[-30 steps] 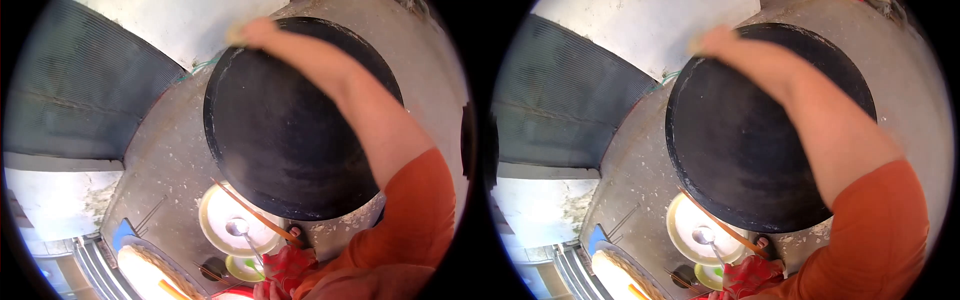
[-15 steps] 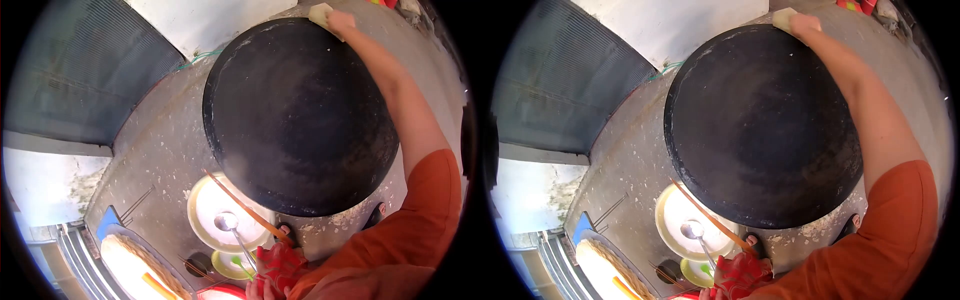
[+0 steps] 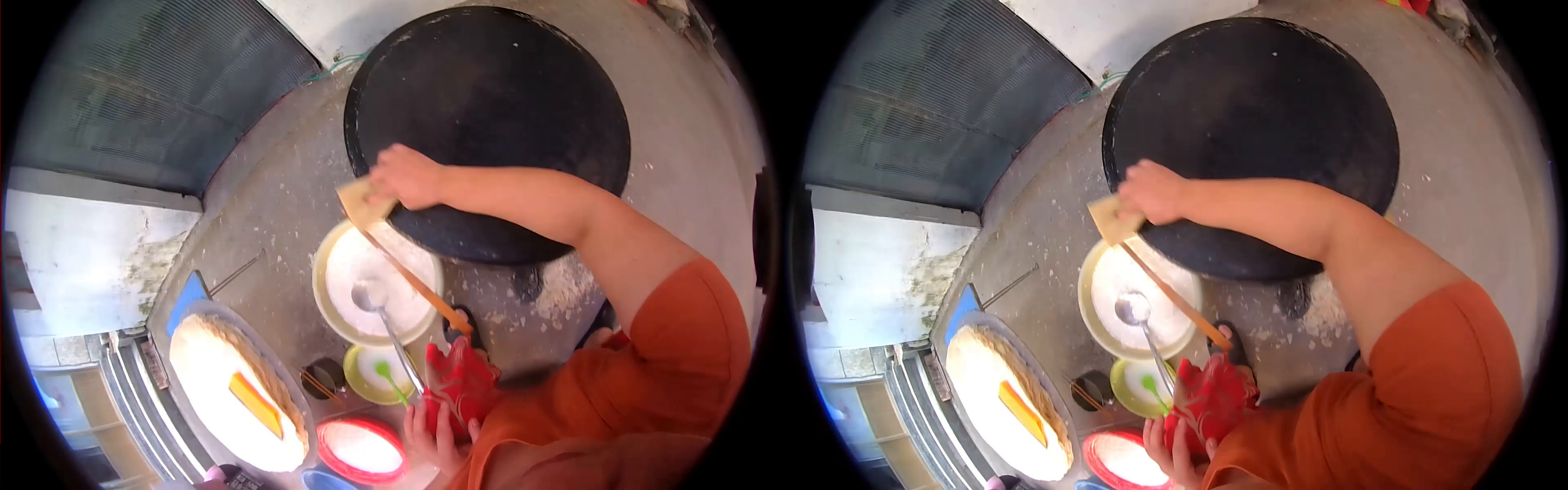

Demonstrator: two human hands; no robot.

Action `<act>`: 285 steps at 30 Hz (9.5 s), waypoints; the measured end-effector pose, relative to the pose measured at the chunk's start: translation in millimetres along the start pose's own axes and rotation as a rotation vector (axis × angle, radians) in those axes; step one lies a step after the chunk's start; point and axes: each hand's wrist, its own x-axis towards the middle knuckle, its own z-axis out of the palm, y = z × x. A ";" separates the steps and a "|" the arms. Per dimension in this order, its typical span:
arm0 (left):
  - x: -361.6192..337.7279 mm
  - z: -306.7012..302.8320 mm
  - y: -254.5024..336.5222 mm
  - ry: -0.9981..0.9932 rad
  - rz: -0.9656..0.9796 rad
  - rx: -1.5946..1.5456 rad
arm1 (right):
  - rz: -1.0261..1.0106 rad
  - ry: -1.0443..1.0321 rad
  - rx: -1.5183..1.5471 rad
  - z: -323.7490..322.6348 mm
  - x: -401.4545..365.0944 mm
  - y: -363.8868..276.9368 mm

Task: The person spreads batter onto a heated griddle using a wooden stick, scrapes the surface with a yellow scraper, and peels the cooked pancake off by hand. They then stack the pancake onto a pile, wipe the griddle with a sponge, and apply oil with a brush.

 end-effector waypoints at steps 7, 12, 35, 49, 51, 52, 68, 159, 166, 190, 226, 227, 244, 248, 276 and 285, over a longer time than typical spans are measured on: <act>-29.6 -15.8 -12.9 0.022 0.130 -0.091 | 0.109 -0.136 0.227 -93.3 -191.5 -117.2; -43.8 -17.4 -21.8 0.050 0.102 -0.117 | 0.782 -0.389 0.487 -75.3 -321.4 -190.9; -44.7 -18.2 -20.7 0.086 0.121 -0.162 | 1.417 -0.211 1.128 89.9 -193.5 -245.4; -55.3 -15.6 -48.1 0.272 0.007 -0.541 | 1.172 0.012 1.409 -29.3 -175.9 -217.8; -57.5 -4.3 -70.0 0.313 -0.246 -0.686 | 1.026 0.048 0.928 -33.2 -185.1 -206.4; -60.6 10.6 -91.4 0.343 -0.358 -0.670 | 0.891 0.004 0.682 -44.7 -185.1 -206.0; -152.8 137.9 -234.6 -0.266 -1.099 -0.086 | 0.140 -0.963 -0.048 -7.1 -31.7 -285.5; -6.5 151.1 -219.5 -0.410 -0.138 0.148 | 1.040 -0.012 0.780 -188.4 -293.9 -238.3; 48.9 56.1 -146.9 -0.456 -1.186 -1.568 | 1.020 0.043 0.818 -193.0 -289.7 -237.8; -10.6 169.2 -211.5 -0.400 -0.543 -0.111 | 1.037 0.018 0.827 -187.5 -293.0 -235.6; 56.3 -87.9 -61.7 -0.155 -0.672 -1.507 | 1.237 0.055 1.365 -197.8 -299.0 -227.7; 67.1 -82.5 -53.3 -0.114 -0.741 -1.489 | 1.187 0.122 1.291 -197.5 -299.5 -226.4; 202.7 88.1 -4.6 -0.183 -0.616 -1.606 | 0.833 0.185 0.300 -192.4 -215.8 -129.9; 202.0 112.3 1.1 -0.105 -0.744 -1.556 | 0.770 0.185 0.330 -169.5 -188.8 -112.3; 286.3 71.9 -18.7 -0.367 -0.601 -2.022 | 0.536 0.066 -0.053 -151.1 -212.2 -82.9; 250.7 15.8 -3.9 -0.636 -0.445 -2.707 | 0.473 0.114 -0.307 -123.6 -156.2 -43.6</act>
